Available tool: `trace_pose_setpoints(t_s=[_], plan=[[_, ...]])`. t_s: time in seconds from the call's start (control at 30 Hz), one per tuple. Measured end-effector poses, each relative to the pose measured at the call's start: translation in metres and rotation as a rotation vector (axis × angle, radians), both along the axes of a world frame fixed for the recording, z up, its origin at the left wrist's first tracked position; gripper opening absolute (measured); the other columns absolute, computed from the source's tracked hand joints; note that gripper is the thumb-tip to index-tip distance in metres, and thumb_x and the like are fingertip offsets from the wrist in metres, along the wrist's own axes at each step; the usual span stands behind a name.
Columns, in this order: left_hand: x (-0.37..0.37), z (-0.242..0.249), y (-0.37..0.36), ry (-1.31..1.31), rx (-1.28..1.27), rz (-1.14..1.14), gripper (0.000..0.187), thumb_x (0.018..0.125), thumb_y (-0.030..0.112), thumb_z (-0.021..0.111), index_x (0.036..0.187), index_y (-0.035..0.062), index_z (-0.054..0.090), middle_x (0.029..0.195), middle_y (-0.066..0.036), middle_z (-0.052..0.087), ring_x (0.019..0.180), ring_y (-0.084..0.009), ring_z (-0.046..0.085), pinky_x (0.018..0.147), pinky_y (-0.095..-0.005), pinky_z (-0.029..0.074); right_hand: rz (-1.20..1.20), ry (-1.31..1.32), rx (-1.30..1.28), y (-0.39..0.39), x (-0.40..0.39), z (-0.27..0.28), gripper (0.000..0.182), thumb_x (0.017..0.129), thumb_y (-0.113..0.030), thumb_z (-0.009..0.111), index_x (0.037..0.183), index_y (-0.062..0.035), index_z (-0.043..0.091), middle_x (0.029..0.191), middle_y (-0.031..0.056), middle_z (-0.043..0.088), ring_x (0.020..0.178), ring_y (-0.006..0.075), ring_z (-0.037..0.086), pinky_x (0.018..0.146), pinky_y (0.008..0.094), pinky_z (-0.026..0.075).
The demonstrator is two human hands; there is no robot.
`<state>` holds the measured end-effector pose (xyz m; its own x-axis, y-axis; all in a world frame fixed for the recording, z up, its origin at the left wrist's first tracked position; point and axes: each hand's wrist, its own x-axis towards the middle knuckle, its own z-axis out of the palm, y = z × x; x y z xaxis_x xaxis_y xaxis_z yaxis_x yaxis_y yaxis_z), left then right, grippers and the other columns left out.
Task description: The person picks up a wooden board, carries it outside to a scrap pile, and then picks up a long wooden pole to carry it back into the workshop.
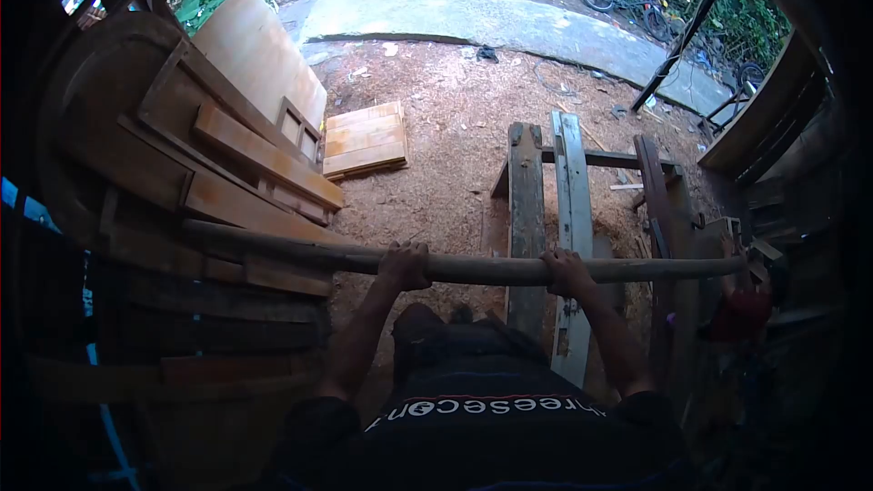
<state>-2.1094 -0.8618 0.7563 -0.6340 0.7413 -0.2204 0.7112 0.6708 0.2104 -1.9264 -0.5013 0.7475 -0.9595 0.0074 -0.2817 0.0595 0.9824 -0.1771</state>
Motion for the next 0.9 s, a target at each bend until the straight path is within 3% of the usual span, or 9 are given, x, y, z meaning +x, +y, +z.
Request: trace_pose_setpoints(t_s=[0.3,0.67,0.83,0.9], plan=[[-0.088,-0.011,0.043,-0.05,0.032,0.045,0.056,0.064,0.036,0.077,0.107,0.0071,0.057,0.108,-0.016,0.066,0.108,-0.0328,0.063,0.094,-0.048,0.047,0.011,0.1,-0.006,0.061,-0.111,-0.023,0.052,0.062,-0.014,0.077,0.11,-0.0089,0.058,0.112,0.0168,0.059,0.108,0.0371,0.059,0.095,0.0486,0.047],[-0.231,-0.01,0.122,-0.229,-0.069,0.198,0.062,0.067,0.042,0.076,0.113,0.0048,0.057,0.114,-0.017,0.065,0.111,-0.0342,0.062,0.094,-0.05,0.047,0.123,-0.012,0.053,0.146,-0.327,-0.029,0.048,0.07,-0.016,0.073,0.116,-0.0115,0.06,0.113,0.015,0.059,0.112,0.0343,0.059,0.1,0.0466,0.045],[-0.291,-0.017,0.152,-0.274,-0.046,0.237,0.062,0.068,0.043,0.076,0.114,0.0062,0.056,0.114,-0.019,0.064,0.106,-0.0359,0.065,0.09,-0.0521,0.051,0.158,-0.068,0.038,0.181,-0.418,-0.033,0.048,0.073,-0.018,0.074,0.12,-0.0149,0.062,0.118,0.0153,0.059,0.114,0.0343,0.059,0.101,0.0511,0.043],[-0.315,-0.019,0.16,-0.314,-0.05,0.236,0.063,0.069,0.043,0.077,0.117,0.0076,0.055,0.114,-0.017,0.064,0.105,-0.0357,0.065,0.089,-0.0519,0.051,0.223,-0.048,0.1,0.189,-0.449,-0.03,0.049,0.071,-0.016,0.076,0.118,-0.0151,0.062,0.118,0.0122,0.06,0.114,0.0325,0.059,0.101,0.0484,0.043]])
